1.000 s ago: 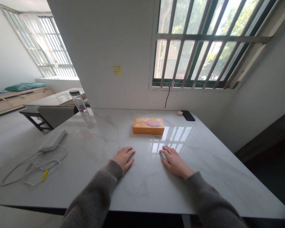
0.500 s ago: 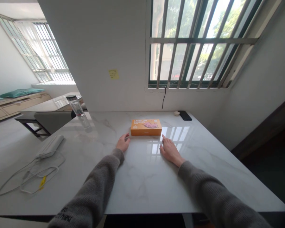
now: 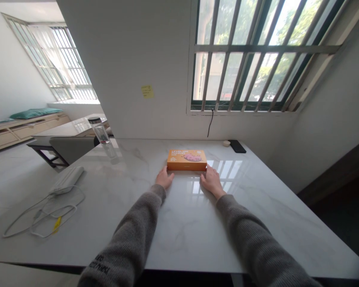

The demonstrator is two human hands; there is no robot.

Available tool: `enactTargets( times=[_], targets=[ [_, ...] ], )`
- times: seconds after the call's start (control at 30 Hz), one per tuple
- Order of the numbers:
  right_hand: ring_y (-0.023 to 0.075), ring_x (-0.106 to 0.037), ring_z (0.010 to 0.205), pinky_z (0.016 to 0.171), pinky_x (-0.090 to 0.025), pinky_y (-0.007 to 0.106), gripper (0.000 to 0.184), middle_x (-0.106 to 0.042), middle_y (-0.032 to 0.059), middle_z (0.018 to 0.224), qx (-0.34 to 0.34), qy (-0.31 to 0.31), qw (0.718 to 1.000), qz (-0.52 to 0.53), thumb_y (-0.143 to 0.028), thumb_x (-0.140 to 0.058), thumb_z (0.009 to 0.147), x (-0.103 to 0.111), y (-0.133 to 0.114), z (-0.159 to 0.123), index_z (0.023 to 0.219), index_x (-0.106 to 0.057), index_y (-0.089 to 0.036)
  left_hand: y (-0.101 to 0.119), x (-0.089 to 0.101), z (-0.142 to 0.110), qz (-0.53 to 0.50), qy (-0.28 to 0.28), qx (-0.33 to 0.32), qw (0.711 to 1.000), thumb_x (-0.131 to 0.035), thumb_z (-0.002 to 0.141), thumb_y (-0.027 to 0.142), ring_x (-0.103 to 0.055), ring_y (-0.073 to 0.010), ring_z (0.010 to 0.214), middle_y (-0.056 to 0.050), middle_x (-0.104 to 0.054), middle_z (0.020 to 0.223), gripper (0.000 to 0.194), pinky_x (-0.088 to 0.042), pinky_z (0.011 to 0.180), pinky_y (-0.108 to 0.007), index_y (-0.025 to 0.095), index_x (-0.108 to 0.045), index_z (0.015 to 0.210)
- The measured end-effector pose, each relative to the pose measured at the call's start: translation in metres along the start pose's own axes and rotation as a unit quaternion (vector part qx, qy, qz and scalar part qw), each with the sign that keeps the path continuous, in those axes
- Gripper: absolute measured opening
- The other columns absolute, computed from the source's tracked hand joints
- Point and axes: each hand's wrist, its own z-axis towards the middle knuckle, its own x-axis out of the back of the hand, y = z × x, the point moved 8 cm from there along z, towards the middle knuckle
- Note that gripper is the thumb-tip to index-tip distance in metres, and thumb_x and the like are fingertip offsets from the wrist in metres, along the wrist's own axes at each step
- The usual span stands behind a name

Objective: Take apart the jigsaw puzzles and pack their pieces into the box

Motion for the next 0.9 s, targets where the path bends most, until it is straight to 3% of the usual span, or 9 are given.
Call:
enactTargets(
  times=[0.17,0.47,0.67,0.8,0.9],
  targets=[
    [0.0295,-0.052,0.109,0.099,-0.042,0.042,0.057,-0.057,0.0175,0.117,-0.011,0.012,0.999,0.028,-0.03,-0.047,0.089,-0.001,0.004,0.003,0.141,-0.04,-0.008,-0.003,-0.004,0.0,-0.02,-0.015,0.006,1.0,-0.063,0.082,0.028,-0.05,-0.0338,0.131,-0.023,-0.054,0.139,0.062,-0.035,0.113,-0.05,0.009,-0.045,0.138],
    [0.0226,-0.06,0.093,0.091,-0.05,0.037,0.05,-0.054,0.0107,0.104,-0.014,0.032,0.984,0.172,-0.03,-0.046,0.085,0.005,0.009,0.003,0.132,-0.051,-0.013,-0.008,-0.004,0.0,-0.099,-0.013,-0.005,0.995,-0.062,0.082,0.026,-0.05,-0.0308,0.131,-0.021,-0.052,0.136,0.058,-0.035,0.115,-0.046,0.009,-0.043,0.135],
    [0.0213,-0.061,0.091,0.085,-0.051,0.037,0.044,-0.06,0.0095,0.102,-0.048,0.048,0.962,0.264,-0.029,-0.049,0.081,0.012,0.015,0.001,0.122,-0.05,-0.014,-0.014,0.0,0.003,-0.133,-0.002,-0.012,0.991,-0.064,0.08,0.023,-0.057,-0.0262,0.118,-0.016,-0.053,0.125,0.049,-0.041,0.111,-0.045,0.013,-0.049,0.125],
    [0.0225,-0.062,0.09,0.082,-0.051,0.038,0.027,-0.063,0.0089,0.097,-0.062,0.046,0.958,0.277,-0.032,-0.049,0.08,0.017,0.021,-0.004,0.102,-0.053,-0.018,-0.018,0.003,0.001,-0.152,-0.031,-0.018,0.988,-0.063,0.079,0.021,-0.062,-0.0233,0.109,-0.014,-0.061,0.114,0.04,-0.047,0.105,-0.044,0.012,-0.052,0.116],
    [0.0214,-0.063,0.081,0.076,-0.052,0.037,0.027,-0.065,0.0053,0.088,-0.058,0.03,0.955,0.288,-0.035,-0.049,0.083,0.018,0.022,-0.013,0.106,-0.048,-0.021,-0.02,0.005,-0.006,-0.166,-0.065,-0.021,0.984,-0.063,0.079,0.024,-0.067,-0.0205,0.095,-0.009,-0.067,0.1,0.03,-0.055,0.093,-0.04,0.015,-0.055,0.107]
  ],
)
